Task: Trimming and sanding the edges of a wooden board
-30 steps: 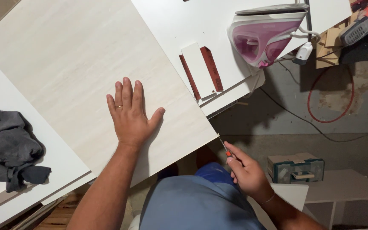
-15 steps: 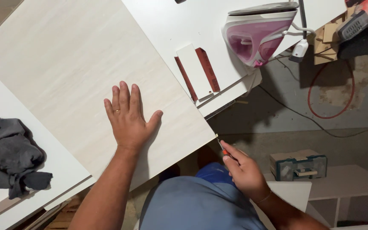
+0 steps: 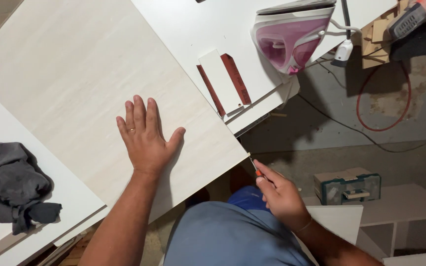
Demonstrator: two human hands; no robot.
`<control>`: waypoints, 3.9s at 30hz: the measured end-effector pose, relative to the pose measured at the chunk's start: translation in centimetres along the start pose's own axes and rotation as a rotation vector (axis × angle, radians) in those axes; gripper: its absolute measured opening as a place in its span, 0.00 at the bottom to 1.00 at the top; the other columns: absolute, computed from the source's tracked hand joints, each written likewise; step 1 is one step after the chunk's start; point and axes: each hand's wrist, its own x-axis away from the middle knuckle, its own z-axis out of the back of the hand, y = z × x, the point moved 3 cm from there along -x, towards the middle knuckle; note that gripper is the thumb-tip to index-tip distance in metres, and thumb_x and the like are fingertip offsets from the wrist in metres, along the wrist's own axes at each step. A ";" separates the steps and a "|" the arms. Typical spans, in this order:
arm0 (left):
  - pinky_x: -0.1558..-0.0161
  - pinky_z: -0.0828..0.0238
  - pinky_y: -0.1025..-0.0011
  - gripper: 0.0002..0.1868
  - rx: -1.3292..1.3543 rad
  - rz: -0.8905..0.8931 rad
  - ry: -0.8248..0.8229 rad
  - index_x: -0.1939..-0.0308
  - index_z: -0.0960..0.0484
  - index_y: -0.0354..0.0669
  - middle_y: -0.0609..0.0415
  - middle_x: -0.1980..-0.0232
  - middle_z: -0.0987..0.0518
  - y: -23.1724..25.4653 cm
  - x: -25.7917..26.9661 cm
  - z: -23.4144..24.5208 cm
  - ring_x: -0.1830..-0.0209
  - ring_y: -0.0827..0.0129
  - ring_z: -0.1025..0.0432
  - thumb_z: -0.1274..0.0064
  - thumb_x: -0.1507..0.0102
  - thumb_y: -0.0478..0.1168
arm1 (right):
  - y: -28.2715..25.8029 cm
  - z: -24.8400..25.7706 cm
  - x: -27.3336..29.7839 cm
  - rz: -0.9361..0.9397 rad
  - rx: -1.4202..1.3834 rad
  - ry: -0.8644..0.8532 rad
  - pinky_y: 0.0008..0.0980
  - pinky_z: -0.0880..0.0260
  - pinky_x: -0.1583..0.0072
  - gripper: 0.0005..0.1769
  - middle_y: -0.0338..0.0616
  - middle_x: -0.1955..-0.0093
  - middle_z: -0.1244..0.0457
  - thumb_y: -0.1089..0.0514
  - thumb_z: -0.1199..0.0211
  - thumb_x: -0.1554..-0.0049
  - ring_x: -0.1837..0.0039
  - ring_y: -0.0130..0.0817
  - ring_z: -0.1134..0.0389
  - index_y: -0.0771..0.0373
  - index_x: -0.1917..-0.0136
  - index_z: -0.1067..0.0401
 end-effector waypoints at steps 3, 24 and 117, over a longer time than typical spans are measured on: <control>0.23 0.61 0.34 0.51 0.014 0.011 -0.003 0.20 0.40 0.46 0.43 0.17 0.44 -0.1 0.1 -0.2 0.16 0.45 0.52 0.51 0.38 0.73 | 0.5 0.5 0.0 0.004 -0.010 -0.002 0.29 0.34 0.67 0.30 0.39 0.68 0.39 0.52 0.44 0.40 0.67 0.27 0.42 0.44 0.25 0.29; 0.24 0.63 0.31 0.55 0.057 -0.002 -0.009 0.20 0.39 0.46 0.40 0.17 0.45 0.1 0.0 -0.1 0.16 0.41 0.52 0.49 0.41 0.76 | 0.8 0.8 -0.7 0.169 0.063 -0.031 0.23 0.34 0.32 0.27 0.36 0.25 0.37 0.52 0.44 0.40 0.31 0.23 0.31 0.52 0.27 0.30; 0.23 0.62 0.32 0.55 -0.044 -0.054 -0.097 0.19 0.44 0.34 0.38 0.16 0.51 0.9 0.0 -1.5 0.15 0.40 0.58 0.54 0.37 0.71 | 3.5 0.0 -13.9 0.466 -0.123 -0.461 0.24 0.37 0.62 0.13 0.31 0.69 0.37 0.53 0.47 0.36 0.68 0.22 0.38 0.55 0.62 0.30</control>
